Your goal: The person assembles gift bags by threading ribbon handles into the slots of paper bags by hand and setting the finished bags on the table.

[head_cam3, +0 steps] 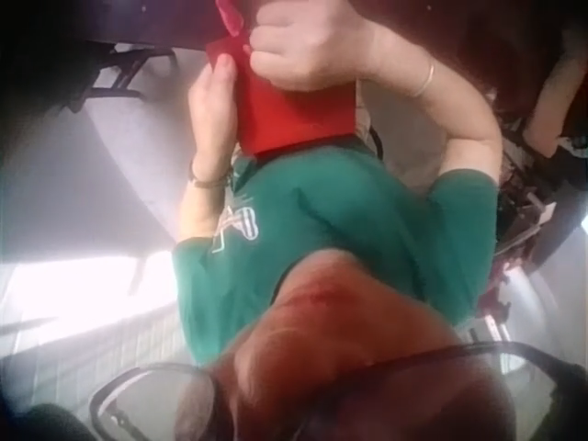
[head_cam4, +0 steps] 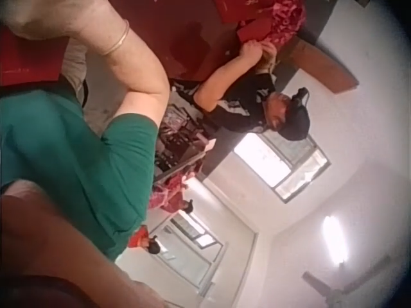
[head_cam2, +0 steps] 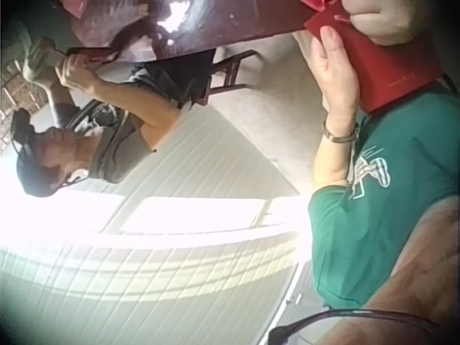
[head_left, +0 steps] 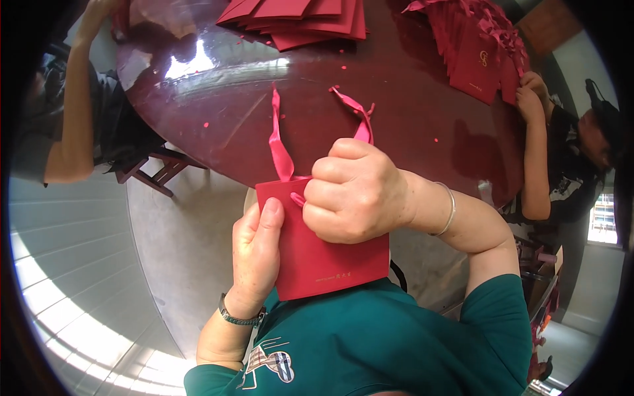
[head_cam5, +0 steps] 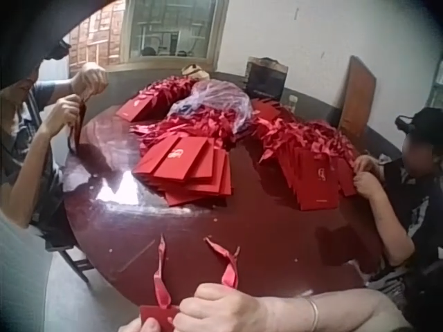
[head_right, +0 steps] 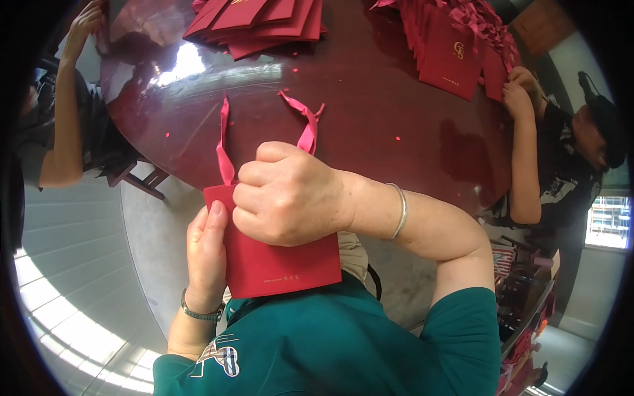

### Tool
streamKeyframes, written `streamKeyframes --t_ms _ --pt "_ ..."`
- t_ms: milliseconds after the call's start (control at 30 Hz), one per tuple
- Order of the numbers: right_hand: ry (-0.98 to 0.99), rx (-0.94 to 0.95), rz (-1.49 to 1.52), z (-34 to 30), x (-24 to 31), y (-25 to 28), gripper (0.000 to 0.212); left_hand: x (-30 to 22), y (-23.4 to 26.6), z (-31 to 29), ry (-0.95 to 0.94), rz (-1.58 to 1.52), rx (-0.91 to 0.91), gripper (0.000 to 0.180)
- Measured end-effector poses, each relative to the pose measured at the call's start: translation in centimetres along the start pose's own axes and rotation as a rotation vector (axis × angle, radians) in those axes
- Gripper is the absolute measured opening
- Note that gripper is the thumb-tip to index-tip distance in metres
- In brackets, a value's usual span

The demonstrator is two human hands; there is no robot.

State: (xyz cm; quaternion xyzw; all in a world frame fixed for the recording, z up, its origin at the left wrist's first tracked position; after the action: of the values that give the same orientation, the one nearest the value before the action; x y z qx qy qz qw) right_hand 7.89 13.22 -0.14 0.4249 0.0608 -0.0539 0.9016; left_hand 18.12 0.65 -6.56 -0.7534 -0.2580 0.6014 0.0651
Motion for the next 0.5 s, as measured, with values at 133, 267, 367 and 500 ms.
streamKeyframes --t_ms 133,267,367,500 --pt "0.007 0.07 0.033 -0.2 -0.3 0.2 0.027 0.2 0.0 0.3 0.009 -0.028 0.031 0.034" --pt "-0.723 -0.115 0.455 -1.6 -7.0 3.3 0.013 0.1 0.3 -0.1 0.0 0.0 0.021 0.035" --pt "-0.925 0.24 0.454 -2.6 -9.3 3.7 0.016 0.3 0.4 0.0 -0.021 0.002 0.048 0.036" --pt "-0.828 0.682 0.228 -2.1 -8.1 3.4 0.027 0.8 0.4 -0.2 -0.034 0.017 0.035 0.035"
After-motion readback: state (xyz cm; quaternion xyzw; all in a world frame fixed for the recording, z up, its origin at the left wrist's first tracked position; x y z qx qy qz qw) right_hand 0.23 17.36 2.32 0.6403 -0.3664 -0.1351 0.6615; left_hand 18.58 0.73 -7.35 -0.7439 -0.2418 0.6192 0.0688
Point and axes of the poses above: each hand's wrist, its own z-axis towards the middle knuckle, its own y-axis out of the back of the hand, x = y × z, the point moved 3 cm from there along z, towards the middle knuckle, and after that the axes turned 10 degrees about -z, right-handed, at the moved point
